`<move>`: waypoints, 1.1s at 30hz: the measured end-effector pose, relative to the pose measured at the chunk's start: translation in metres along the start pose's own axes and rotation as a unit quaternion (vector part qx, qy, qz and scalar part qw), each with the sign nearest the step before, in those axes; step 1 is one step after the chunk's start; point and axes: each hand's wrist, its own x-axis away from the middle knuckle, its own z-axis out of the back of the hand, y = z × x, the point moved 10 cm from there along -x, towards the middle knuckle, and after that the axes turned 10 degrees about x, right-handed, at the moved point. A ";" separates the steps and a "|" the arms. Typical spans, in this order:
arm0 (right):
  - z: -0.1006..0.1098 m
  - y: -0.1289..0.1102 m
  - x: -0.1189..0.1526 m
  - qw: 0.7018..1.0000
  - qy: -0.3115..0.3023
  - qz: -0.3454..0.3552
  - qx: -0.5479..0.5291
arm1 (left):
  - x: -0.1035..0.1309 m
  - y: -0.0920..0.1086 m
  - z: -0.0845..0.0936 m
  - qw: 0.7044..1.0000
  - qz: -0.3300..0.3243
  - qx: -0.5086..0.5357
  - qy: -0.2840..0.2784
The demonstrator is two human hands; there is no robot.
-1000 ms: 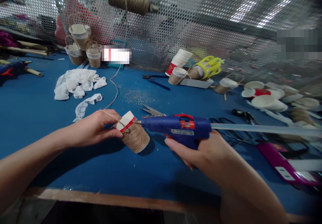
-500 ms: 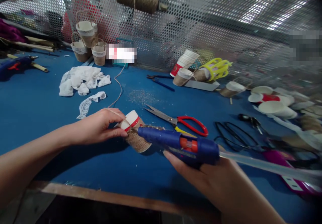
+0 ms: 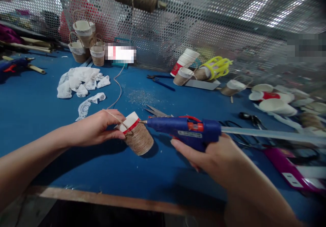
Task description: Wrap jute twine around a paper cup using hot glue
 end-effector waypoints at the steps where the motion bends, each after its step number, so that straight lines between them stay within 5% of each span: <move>1: -0.004 0.005 -0.002 0.999 -0.022 -0.029 -0.012 | 0.000 0.000 0.000 1.000 -0.001 -0.002 0.000; 5: -0.018 0.014 -0.005 0.986 -0.100 -0.116 -0.061 | 0.001 0.000 0.000 1.000 -0.002 -0.009 -0.002; 9: -0.022 0.010 -0.008 0.982 -0.126 -0.106 -0.089 | 0.000 0.000 0.000 1.000 0.000 -0.014 -0.001; 33: -0.020 0.007 -0.006 0.982 -0.139 -0.070 -0.108 | 0.000 -0.001 0.000 0.999 -0.001 -0.034 -0.001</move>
